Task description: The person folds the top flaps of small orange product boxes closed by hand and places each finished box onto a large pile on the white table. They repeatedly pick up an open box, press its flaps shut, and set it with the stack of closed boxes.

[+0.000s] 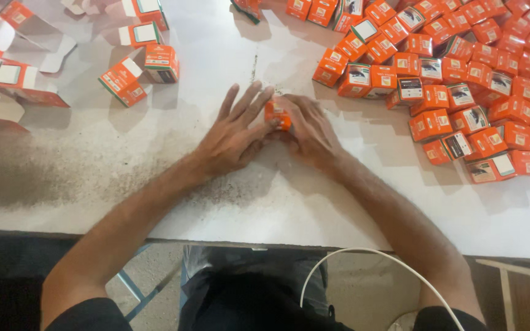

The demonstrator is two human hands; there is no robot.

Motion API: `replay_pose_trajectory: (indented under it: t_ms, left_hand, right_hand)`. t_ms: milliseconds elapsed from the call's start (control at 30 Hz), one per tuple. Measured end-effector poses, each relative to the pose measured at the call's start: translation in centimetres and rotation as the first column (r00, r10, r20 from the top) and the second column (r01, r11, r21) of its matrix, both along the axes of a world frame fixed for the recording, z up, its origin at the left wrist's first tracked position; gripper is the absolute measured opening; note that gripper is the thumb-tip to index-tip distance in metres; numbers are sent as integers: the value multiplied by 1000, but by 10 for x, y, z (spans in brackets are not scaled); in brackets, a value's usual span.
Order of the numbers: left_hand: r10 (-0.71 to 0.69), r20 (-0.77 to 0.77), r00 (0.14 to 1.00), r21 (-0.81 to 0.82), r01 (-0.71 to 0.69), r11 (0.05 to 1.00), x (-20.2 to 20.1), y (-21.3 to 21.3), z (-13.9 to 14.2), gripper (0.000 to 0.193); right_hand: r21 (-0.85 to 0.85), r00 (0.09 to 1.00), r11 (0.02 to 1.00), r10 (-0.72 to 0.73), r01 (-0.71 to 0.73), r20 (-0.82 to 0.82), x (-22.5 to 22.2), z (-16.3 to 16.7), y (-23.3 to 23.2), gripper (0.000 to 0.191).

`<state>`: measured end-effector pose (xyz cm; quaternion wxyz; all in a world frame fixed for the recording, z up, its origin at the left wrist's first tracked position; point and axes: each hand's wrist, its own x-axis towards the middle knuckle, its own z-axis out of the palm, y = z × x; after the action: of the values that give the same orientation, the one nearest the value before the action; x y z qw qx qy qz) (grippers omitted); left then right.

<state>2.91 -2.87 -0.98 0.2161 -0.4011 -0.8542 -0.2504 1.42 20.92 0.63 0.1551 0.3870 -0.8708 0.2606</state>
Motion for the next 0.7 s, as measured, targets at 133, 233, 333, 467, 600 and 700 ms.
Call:
replay_pose_trajectory:
  t_ms: [133, 233, 333, 467, 600, 700]
  left_hand:
    - [395, -215, 893, 23, -400, 916, -23, -40, 5, 50]
    - [720, -215, 660, 3, -737, 676, -41, -77, 4, 63]
    - [745, -201, 636, -31, -764, 644, -48, -97, -3, 59]
    - [665, -276, 693, -40, -700, 713, -38, -75, -6, 41]
    - [374, 104, 922, 208, -388, 898, -14, -18, -2, 40]
    - [-55, 306, 951, 278, -34, 960, -9, 12, 1, 49]
  right_hand:
    - [84, 916, 938, -306, 338, -261, -15, 13, 11, 56]
    - [121, 854, 875, -412, 468, -318, -20, 17, 22, 50]
    - [72, 855, 926, -309, 370, -417, -20, 9, 18, 49]
    - [63, 974, 994, -68, 84, -218, -10, -9, 3, 52]
    - [-190, 991, 980, 85, -64, 105, 4, -16, -1, 78]
    - [-92, 989, 985, 146, -143, 29, -1, -11, 3, 90]
